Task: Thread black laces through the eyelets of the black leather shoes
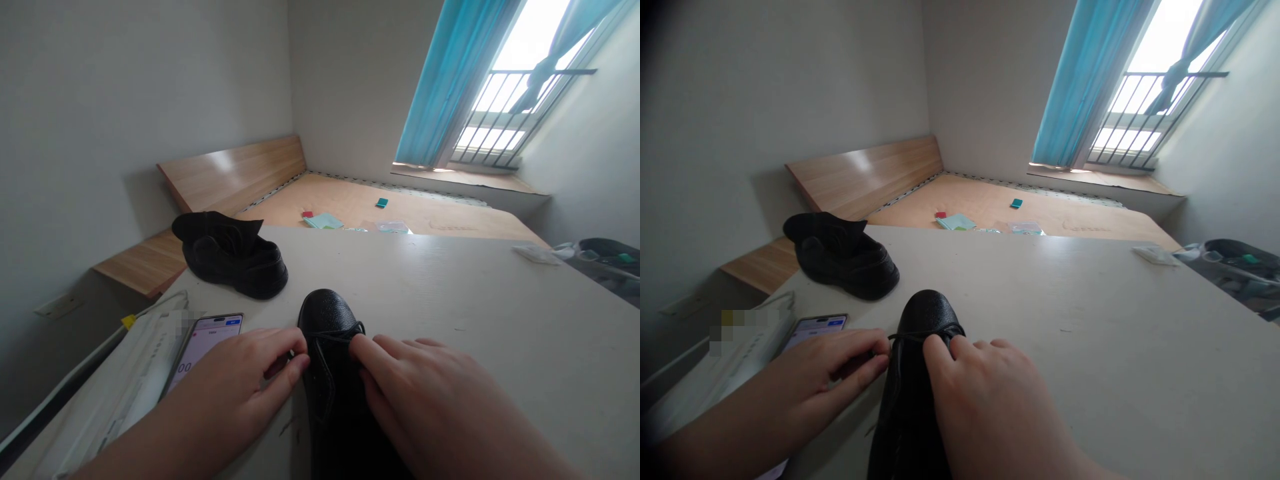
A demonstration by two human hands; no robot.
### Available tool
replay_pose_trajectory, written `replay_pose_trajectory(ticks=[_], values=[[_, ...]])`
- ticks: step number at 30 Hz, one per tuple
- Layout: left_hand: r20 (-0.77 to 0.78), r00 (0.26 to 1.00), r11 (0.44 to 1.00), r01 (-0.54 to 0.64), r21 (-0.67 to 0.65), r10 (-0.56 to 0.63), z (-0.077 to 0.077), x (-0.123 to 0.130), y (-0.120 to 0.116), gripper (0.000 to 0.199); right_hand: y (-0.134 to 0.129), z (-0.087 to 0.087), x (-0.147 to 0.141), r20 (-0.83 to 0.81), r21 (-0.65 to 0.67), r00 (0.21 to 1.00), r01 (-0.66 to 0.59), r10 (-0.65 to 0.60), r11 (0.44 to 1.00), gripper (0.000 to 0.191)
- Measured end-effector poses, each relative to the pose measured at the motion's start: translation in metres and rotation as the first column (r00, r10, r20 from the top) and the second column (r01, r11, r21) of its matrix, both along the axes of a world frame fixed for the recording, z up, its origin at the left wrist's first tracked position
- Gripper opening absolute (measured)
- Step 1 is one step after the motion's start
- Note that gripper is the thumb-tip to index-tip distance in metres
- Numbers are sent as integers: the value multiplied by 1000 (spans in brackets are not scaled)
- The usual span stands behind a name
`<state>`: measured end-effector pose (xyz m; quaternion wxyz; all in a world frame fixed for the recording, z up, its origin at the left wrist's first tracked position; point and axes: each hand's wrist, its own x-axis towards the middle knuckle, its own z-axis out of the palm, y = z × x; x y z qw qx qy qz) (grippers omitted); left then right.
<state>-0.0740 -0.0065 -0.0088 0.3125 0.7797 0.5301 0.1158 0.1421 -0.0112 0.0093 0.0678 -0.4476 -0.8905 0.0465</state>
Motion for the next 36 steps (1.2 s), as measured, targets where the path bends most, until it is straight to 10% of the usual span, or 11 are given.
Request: replay_pose_trajectory(ticks=[9, 23, 36], values=[[16, 997, 990, -79, 114, 78, -4, 4, -2, 14, -1, 19, -14, 224, -220, 972, 118, -67, 968, 25], [138, 987, 985, 63, 159, -85, -3, -2, 3, 20, 1, 8, -4, 126, -115, 989, 91, -76, 989, 22], [46, 993, 989, -111, 100, 107, 17, 9, -3, 28, -1, 21, -21, 251, -127, 955, 193, -157, 973, 26]])
